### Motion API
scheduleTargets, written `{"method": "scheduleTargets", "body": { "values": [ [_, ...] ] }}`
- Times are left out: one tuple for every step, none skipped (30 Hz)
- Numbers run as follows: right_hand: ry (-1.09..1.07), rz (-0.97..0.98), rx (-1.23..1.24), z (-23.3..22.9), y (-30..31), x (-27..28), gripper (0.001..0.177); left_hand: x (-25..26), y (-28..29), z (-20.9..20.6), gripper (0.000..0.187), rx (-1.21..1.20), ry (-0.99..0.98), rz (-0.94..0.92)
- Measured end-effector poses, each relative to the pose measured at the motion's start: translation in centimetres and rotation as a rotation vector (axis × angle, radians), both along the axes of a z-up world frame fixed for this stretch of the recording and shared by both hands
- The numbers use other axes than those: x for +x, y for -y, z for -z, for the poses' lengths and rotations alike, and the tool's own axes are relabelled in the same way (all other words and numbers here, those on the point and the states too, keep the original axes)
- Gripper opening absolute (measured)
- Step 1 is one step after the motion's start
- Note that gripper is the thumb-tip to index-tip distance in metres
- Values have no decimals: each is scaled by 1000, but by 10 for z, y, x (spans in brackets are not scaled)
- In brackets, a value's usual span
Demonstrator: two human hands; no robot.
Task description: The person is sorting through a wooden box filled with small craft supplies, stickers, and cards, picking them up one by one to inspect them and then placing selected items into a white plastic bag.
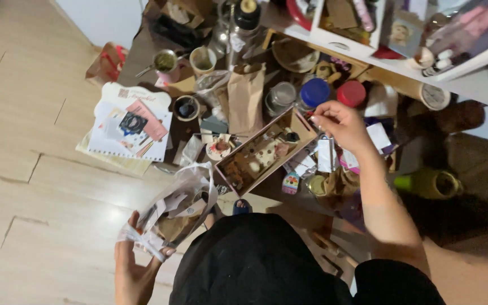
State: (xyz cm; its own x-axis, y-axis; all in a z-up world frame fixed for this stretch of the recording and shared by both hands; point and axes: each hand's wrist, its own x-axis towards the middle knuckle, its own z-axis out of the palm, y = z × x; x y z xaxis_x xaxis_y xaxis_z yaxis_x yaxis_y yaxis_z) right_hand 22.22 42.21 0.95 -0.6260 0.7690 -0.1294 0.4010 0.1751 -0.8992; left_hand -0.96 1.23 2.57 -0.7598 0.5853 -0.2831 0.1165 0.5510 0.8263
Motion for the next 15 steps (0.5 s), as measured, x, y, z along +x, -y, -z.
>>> {"method": "scheduleTargets", "body": {
  "values": [
    [-5, 30, 13, -11, -7, 11, 4, 1, -2, 3, 93, 13, -5, 30],
    [10, 137, 43, -21, -12, 23, 5, 2, -2, 6, 87, 54, -43, 32],
    [25, 244, 72, -32, -17, 34, 5, 3, -1, 8, 82, 97, -81, 34],
    [19, 266, 80, -33, -26, 48, 5, -5, 4, 29, 82, 106, -85, 56],
    [27, 342, 159, -33, -34, 61, 6, -14, 8, 50, 92, 110, -151, 100],
    [36, 413, 238, -34, -43, 73, 8, -22, 12, 71, 102, 116, -217, 138],
    [32, 431, 247, -20, -59, 92, 8, -36, -3, 90, 102, 128, -221, 154],
    [-15, 493, 277, -5, -76, 110, 10, -48, -17, 108, 104, 89, -99, 100],
    [-61, 555, 308, 10, -92, 128, 14, -60, -31, 126, 106, 49, 23, 47],
    [-64, 561, 310, 8, -98, 131, 14, -59, -8, 151, 106, 50, 19, 52],
    [-25, 633, 307, 5, -104, 135, 9, -57, 14, 175, 110, -17, 204, -38],
    [14, 702, 304, 2, -111, 137, 9, -56, 36, 200, 115, -82, 389, -131],
    [10, 704, 306, 7, -127, 142, 9, -68, 33, 201, 115, -79, 385, -129],
    [-22, 778, 293, 13, -142, 147, 10, -78, 31, 202, 89, -44, 1060, -336],
    [-55, 852, 280, 19, -158, 151, 11, -88, 29, 203, 77, 14, 1740, -527]
  ]
}}
